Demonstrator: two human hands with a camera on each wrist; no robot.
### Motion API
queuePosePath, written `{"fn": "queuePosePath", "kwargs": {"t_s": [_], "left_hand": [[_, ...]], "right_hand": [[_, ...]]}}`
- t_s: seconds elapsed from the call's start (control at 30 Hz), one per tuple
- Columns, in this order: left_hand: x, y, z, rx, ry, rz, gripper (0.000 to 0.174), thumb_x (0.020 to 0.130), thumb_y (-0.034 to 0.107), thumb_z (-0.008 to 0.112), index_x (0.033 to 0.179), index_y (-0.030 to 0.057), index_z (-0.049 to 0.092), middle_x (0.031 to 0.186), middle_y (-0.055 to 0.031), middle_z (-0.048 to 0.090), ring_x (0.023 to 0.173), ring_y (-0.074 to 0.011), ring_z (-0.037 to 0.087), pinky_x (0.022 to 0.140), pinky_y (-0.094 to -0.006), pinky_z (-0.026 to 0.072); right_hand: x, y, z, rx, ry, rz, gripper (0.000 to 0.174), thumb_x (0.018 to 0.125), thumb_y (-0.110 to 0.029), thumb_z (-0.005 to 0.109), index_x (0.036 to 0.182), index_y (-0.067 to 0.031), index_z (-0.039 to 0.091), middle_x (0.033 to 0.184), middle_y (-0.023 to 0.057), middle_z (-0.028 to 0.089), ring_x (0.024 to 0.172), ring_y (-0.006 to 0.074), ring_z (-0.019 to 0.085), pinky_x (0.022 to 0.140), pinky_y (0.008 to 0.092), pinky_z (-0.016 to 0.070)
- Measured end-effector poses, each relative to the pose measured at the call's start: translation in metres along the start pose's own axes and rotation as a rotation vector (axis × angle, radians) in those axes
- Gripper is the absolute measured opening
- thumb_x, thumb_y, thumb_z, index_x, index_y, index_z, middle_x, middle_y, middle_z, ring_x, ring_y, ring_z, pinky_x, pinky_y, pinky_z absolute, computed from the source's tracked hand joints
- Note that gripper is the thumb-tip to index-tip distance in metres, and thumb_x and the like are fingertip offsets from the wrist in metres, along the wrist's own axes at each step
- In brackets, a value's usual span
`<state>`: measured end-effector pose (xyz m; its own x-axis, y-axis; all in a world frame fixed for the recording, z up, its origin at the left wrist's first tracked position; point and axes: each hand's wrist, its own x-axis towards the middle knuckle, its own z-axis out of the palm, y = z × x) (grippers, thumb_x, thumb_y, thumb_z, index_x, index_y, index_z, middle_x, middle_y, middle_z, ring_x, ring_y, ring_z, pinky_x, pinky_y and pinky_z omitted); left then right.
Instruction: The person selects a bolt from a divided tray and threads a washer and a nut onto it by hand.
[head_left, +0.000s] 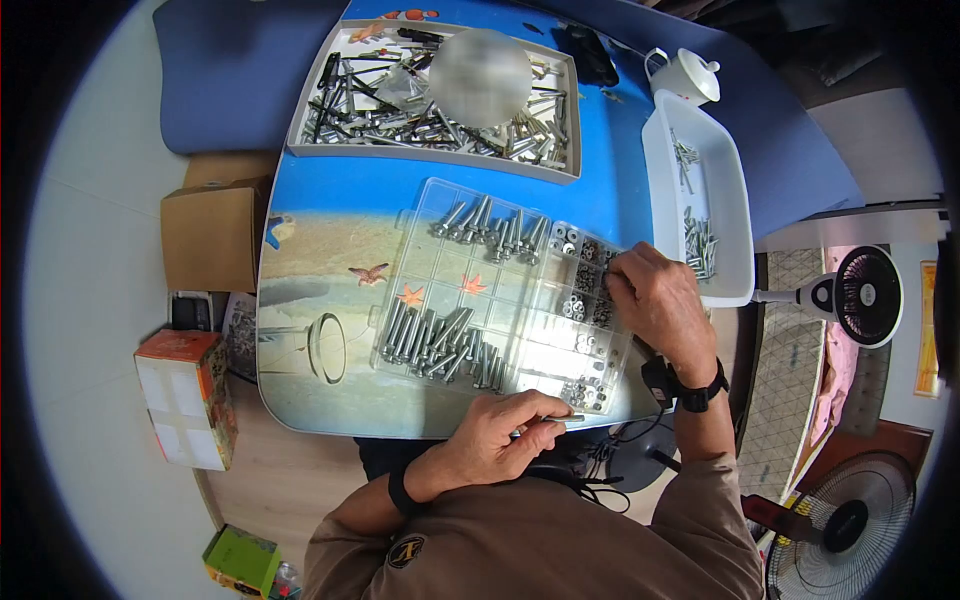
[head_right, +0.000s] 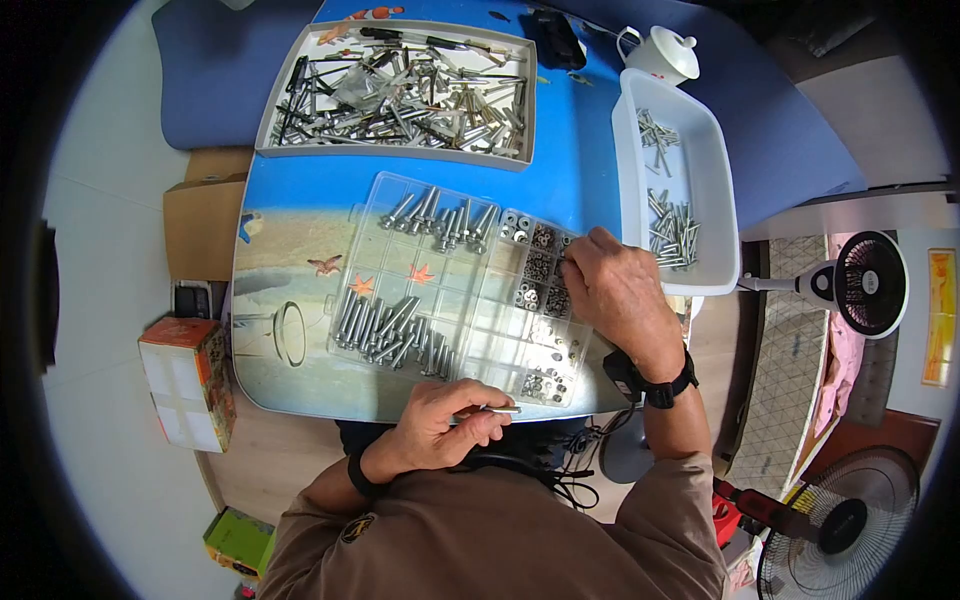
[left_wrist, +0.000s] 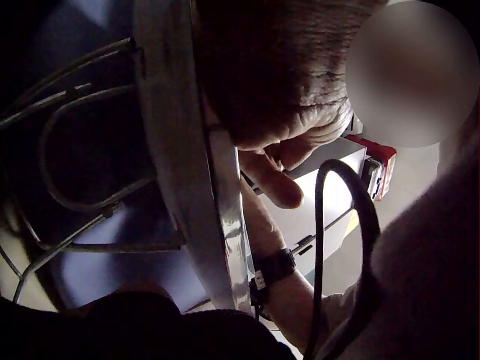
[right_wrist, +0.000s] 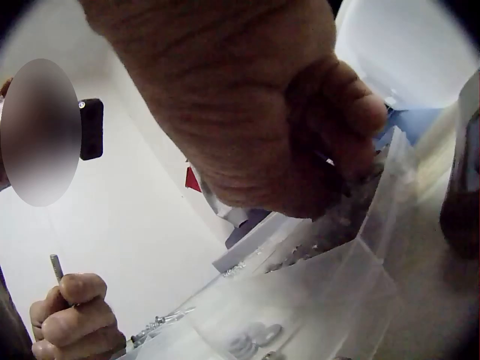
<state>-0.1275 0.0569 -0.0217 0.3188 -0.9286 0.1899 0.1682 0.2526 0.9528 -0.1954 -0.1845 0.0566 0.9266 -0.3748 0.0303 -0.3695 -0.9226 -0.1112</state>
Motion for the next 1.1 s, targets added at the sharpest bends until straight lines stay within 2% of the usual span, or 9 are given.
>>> {"fn": "queuePosePath", "kwargs": {"t_s": [0.07,0.13,0.27,0.33,0.43,0.73,0.83,0.9,1.1], "left_hand": [[0.0,0.001,-0.001,0.01,0.007,0.005,0.015,0.093,0.002,0.06,0.108,0.0013,0.062,0.08,-0.0065,0.068,0.066,-0.0155,0.069,0.06,-0.0281,0.0549],[0.001,0.002,-0.003,-0.013,-0.03,-0.018,0.015,0.097,0.004,0.058,0.108,-0.0043,0.064,0.088,-0.0114,0.072,0.073,-0.0143,0.073,0.059,-0.025,0.0578],[0.0,0.001,-0.002,-0.001,-0.023,-0.006,0.015,0.097,0.004,0.059,0.108,-0.0045,0.064,0.088,-0.0112,0.072,0.073,-0.0145,0.073,0.059,-0.025,0.0578],[0.001,0.001,0.0,0.007,0.005,0.012,0.017,0.092,0.0,0.061,0.109,0.0007,0.062,0.081,-0.0089,0.068,0.067,-0.0185,0.07,0.06,-0.0289,0.0549],[0.002,0.002,-0.001,0.03,0.002,0.038,0.015,0.097,0.006,0.059,0.108,-0.0044,0.064,0.085,-0.0116,0.071,0.072,-0.0146,0.072,0.059,-0.0255,0.0581],[0.0,-0.002,0.004,0.153,0.103,0.176,0.011,0.095,0.004,0.061,0.102,-0.0037,0.064,0.083,-0.0127,0.071,0.066,-0.0157,0.072,0.055,-0.0244,0.0546],[-0.002,0.001,0.008,0.138,0.159,0.183,0.015,0.091,0.002,0.063,0.105,-0.0005,0.063,0.08,-0.0121,0.068,0.061,-0.0226,0.067,0.056,-0.0313,0.0539],[-0.001,0.001,0.007,0.173,0.168,0.214,0.012,0.091,0.002,0.064,0.102,-0.0024,0.063,0.082,-0.0131,0.07,0.061,-0.0197,0.068,0.054,-0.0282,0.0534],[-0.005,0.003,0.006,0.321,0.215,0.289,0.009,0.089,0.002,0.065,0.097,-0.0021,0.062,0.08,-0.0133,0.072,0.058,-0.0177,0.069,0.05,-0.0258,0.0513]], "right_hand": [[0.0,-0.001,-0.002,-0.001,-0.023,0.009,0.007,0.079,-0.005,0.068,0.085,-0.001,0.069,0.08,0.0136,0.064,0.069,0.0327,0.065,0.063,0.0412,0.0516],[-0.001,-0.002,-0.002,-0.002,-0.047,0.019,0.008,0.079,-0.005,0.068,0.086,-0.0007,0.069,0.081,0.0142,0.064,0.069,0.0332,0.065,0.064,0.0418,0.0515],[-0.003,-0.002,0.0,0.054,-0.008,0.007,0.007,0.081,-0.006,0.066,0.085,0.0002,0.069,0.079,0.0148,0.062,0.069,0.0336,0.064,0.063,0.0424,0.0516],[-0.003,-0.002,0.003,0.071,0.006,0.0,0.007,0.082,-0.007,0.065,0.082,0.0002,0.068,0.077,0.0148,0.061,0.068,0.033,0.063,0.062,0.0426,0.0516],[-0.004,-0.001,0.007,0.126,0.035,0.036,0.007,0.082,-0.006,0.065,0.083,-0.0002,0.068,0.078,0.0148,0.061,0.068,0.0342,0.063,0.062,0.0432,0.0512],[-0.004,-0.005,0.003,0.314,0.088,0.077,0.009,0.081,-0.002,0.065,0.087,0.0009,0.071,0.081,0.0163,0.065,0.068,0.0357,0.063,0.064,0.0419,0.05],[-0.004,-0.005,0.002,0.399,0.089,0.105,0.012,0.08,0.0,0.064,0.088,0.0007,0.073,0.081,0.0167,0.066,0.068,0.0352,0.064,0.064,0.041,0.0501],[-0.003,-0.004,0.004,0.408,0.07,0.093,0.017,0.081,0.002,0.061,0.094,0.0026,0.072,0.08,0.0146,0.064,0.065,0.0273,0.062,0.061,0.0361,0.0476],[0.003,-0.007,0.009,0.464,0.092,0.057,0.02,0.083,0.003,0.058,0.097,0.0015,0.072,0.082,0.0147,0.064,0.067,0.0273,0.062,0.062,0.0359,0.0476]]}}
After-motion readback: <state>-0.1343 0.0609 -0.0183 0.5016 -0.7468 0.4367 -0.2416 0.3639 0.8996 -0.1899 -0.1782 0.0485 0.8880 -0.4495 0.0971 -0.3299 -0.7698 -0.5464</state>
